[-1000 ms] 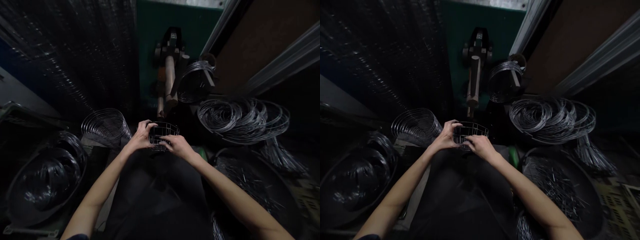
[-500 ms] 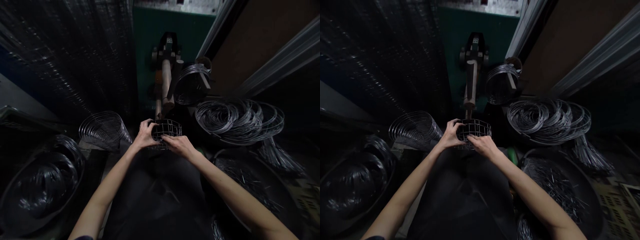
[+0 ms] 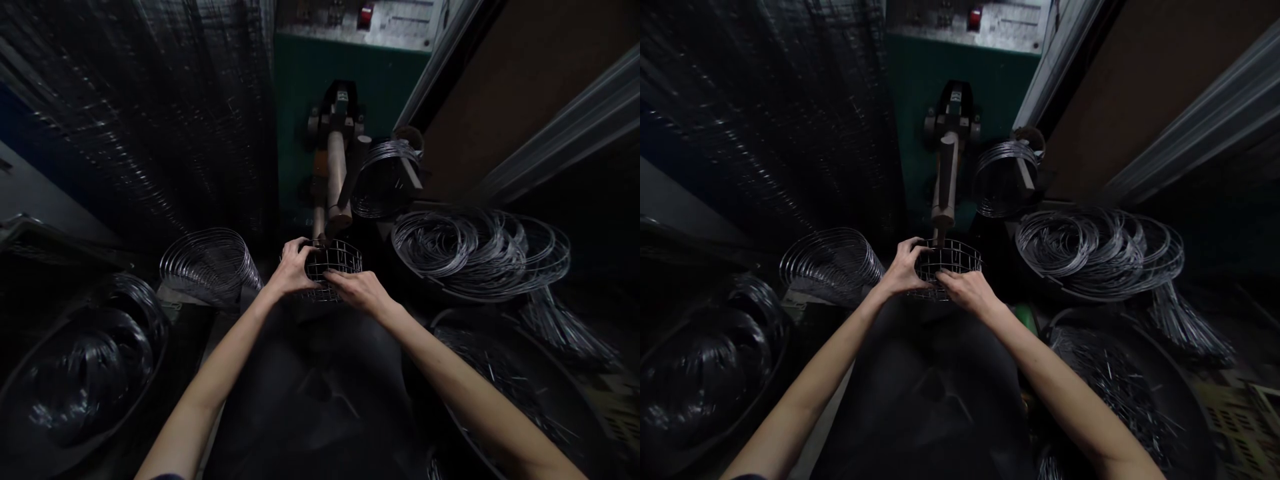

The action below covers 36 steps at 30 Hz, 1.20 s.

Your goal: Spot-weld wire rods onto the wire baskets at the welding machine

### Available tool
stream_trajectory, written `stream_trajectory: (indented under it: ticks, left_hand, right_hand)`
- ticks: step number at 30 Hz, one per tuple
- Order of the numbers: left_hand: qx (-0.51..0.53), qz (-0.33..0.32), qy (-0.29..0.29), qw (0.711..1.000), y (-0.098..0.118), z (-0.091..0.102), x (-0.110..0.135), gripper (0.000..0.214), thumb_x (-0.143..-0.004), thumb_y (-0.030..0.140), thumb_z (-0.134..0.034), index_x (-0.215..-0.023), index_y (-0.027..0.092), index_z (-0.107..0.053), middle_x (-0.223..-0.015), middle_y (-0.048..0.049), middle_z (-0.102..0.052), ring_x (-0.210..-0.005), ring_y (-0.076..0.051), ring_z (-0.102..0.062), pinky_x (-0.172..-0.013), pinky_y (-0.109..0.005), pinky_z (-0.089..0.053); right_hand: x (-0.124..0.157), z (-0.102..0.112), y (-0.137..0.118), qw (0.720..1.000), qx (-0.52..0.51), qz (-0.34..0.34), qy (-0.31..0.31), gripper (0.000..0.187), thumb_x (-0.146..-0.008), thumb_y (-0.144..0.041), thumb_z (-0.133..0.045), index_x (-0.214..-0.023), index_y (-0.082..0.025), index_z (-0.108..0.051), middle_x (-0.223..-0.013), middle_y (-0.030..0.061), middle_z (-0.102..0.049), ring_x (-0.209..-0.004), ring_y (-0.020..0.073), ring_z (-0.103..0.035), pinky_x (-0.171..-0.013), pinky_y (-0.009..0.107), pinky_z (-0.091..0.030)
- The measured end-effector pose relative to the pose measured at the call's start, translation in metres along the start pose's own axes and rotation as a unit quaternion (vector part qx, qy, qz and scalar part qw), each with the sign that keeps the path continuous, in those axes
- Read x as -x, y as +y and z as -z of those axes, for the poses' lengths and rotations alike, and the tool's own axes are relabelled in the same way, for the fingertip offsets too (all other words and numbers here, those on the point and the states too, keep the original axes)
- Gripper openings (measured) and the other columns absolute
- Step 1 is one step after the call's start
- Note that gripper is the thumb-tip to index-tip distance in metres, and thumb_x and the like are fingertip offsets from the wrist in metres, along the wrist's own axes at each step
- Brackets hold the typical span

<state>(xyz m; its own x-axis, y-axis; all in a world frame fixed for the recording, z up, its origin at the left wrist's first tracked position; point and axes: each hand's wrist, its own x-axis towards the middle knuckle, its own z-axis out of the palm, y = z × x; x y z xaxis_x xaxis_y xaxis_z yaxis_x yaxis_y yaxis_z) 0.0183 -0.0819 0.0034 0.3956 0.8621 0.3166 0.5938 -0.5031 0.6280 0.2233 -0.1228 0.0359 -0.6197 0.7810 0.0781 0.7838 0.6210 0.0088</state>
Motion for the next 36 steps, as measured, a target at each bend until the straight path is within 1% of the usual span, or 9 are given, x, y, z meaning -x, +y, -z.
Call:
stream_trajectory:
  ticks: [6,10,13,21,24,27,29,32,36]
  left_hand:
    - [-0.003,0.000,-0.003,1.000,-0.005,-0.001,-0.005,0.082,-0.047,0.039,-0.089,-0.117,0.019,-0.053,-0.132,-0.0144,-0.036,-0.126,-0.037,-0.034,-0.107,-0.053,-0.036]
    - [0.014,0.004,-0.005,1.000,-0.006,-0.002,-0.006,0.081,-0.045,0.042,-0.090,-0.114,0.018,-0.054,-0.126,-0.0136,-0.039,-0.121,-0.035,-0.039,-0.104,-0.052,-0.039]
    - [0.000,0.003,-0.003,1.000,-0.007,0.000,-0.008,0.081,-0.046,0.041,-0.090,-0.115,0.018,-0.054,-0.126,-0.0134,-0.037,-0.122,-0.035,-0.037,-0.105,-0.051,-0.039]
    - [-0.002,0.020,-0.010,1.000,-0.019,0.006,-0.036,0.085,-0.043,0.041,-0.092,-0.114,0.020,-0.051,-0.124,-0.0117,-0.040,-0.120,-0.034,-0.039,-0.104,-0.051,-0.038]
    - [-0.004,0.013,-0.011,1.000,-0.025,0.004,-0.042,0.083,-0.044,0.040,-0.092,-0.113,0.020,-0.052,-0.124,-0.0118,-0.040,-0.120,-0.034,-0.039,-0.104,-0.051,-0.036]
    - [-0.004,0.005,-0.002,1.000,-0.026,0.002,-0.041,0.081,-0.045,0.038,-0.091,-0.114,0.021,-0.051,-0.123,-0.0107,-0.041,-0.120,-0.033,-0.040,-0.104,-0.049,-0.035]
    - [-0.002,-0.002,0.004,1.000,-0.026,0.003,-0.042,0.083,-0.046,0.037,-0.090,-0.116,0.020,-0.049,-0.121,-0.0101,-0.043,-0.117,-0.032,-0.041,-0.102,-0.047,-0.037]
    - [0.004,0.000,0.017,1.000,-0.026,0.007,-0.047,0.088,-0.046,0.036,-0.089,-0.121,0.020,-0.045,-0.118,-0.0094,-0.045,-0.113,-0.031,-0.043,-0.098,-0.046,-0.039]
    - [0.014,0.014,0.017,1.000,-0.028,0.011,-0.062,0.094,-0.046,0.033,-0.089,-0.126,0.021,-0.043,-0.117,-0.0090,-0.047,-0.112,-0.032,-0.043,-0.097,-0.045,-0.040]
  right_hand:
    - [-0.003,0.000,0.002,1.000,-0.014,-0.004,0.003,0.035,-0.091,-0.018,-0.048,-0.122,-0.025,-0.062,-0.121,0.0037,-0.066,-0.083,0.0173,-0.070,-0.056,0.023,-0.047]
    - [-0.003,0.004,0.000,1.000,-0.008,-0.019,-0.009,0.039,-0.090,-0.017,-0.048,-0.125,-0.026,-0.061,-0.123,0.0036,-0.065,-0.077,0.0177,-0.070,-0.052,0.024,-0.045]
    - [-0.003,0.006,-0.001,1.000,-0.003,-0.020,-0.021,0.038,-0.089,-0.016,-0.048,-0.123,-0.026,-0.062,-0.119,0.0016,-0.067,-0.076,0.0178,-0.070,-0.052,0.024,-0.045]
    - [-0.025,0.004,0.012,0.997,-0.036,-0.067,-0.001,0.037,-0.092,-0.016,-0.047,-0.124,-0.028,-0.061,-0.115,0.0002,-0.069,-0.089,0.0184,-0.070,-0.064,0.024,-0.050]
    - [-0.027,-0.004,0.015,0.994,-0.062,-0.087,0.029,0.033,-0.093,-0.021,-0.048,-0.123,-0.029,-0.062,-0.115,-0.0003,-0.069,-0.090,0.0190,-0.070,-0.067,0.026,-0.051]
    - [-0.021,-0.015,0.016,0.984,-0.103,-0.105,0.100,0.031,-0.094,-0.022,-0.048,-0.122,-0.026,-0.062,-0.118,0.0023,-0.068,-0.096,0.0182,-0.068,-0.072,0.025,-0.051]
    - [-0.017,-0.020,0.018,0.976,-0.123,-0.114,0.141,0.027,-0.094,-0.022,-0.048,-0.115,-0.023,-0.065,-0.114,0.0040,-0.069,-0.097,0.0173,-0.066,-0.074,0.024,-0.049]
    - [-0.022,-0.022,0.024,0.968,-0.117,-0.144,0.168,0.019,-0.092,-0.025,-0.051,-0.101,-0.023,-0.068,-0.106,0.0046,-0.068,-0.085,0.0157,-0.064,-0.065,0.023,-0.045]
    - [-0.039,-0.018,0.032,0.965,-0.090,-0.174,0.176,0.016,-0.090,-0.029,-0.054,-0.096,-0.023,-0.068,-0.103,0.0048,-0.061,-0.073,0.0139,-0.058,-0.053,0.023,-0.036]
